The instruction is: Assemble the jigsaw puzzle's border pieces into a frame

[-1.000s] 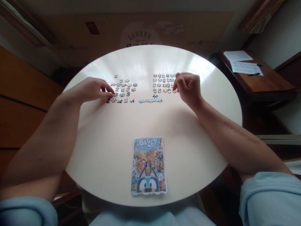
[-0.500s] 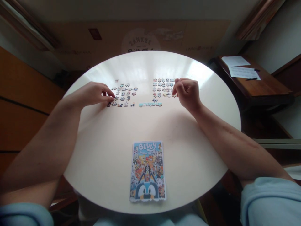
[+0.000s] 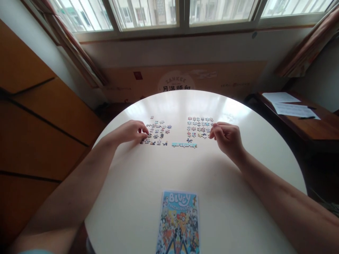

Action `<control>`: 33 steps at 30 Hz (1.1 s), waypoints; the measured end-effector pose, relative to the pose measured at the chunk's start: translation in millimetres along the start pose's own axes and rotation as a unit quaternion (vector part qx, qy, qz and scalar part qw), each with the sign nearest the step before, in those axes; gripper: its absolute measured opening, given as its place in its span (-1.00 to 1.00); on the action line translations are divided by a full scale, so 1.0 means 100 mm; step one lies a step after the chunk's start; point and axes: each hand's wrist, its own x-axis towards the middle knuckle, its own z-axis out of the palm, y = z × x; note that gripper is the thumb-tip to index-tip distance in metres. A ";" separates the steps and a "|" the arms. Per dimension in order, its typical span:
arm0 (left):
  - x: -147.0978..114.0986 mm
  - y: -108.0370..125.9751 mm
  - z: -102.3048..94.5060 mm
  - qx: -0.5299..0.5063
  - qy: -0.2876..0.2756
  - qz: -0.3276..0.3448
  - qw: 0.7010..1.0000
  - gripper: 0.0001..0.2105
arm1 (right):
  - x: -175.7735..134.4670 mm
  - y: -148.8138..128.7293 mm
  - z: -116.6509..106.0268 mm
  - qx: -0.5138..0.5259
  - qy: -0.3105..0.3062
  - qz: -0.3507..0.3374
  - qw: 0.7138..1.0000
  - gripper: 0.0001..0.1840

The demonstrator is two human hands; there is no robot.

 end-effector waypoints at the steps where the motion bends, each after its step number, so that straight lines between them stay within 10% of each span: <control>1: 0.00 0.00 0.00 -0.001 -0.001 0.000 1.000 -0.79 | 0.00 0.00 0.00 0.000 -0.001 -0.001 1.000 -0.44; 33: 0.08 0.03 0.02 0.031 -0.017 -0.030 0.999 -0.65 | 0.02 0.02 -0.01 -0.010 0.017 -0.007 1.000 -0.39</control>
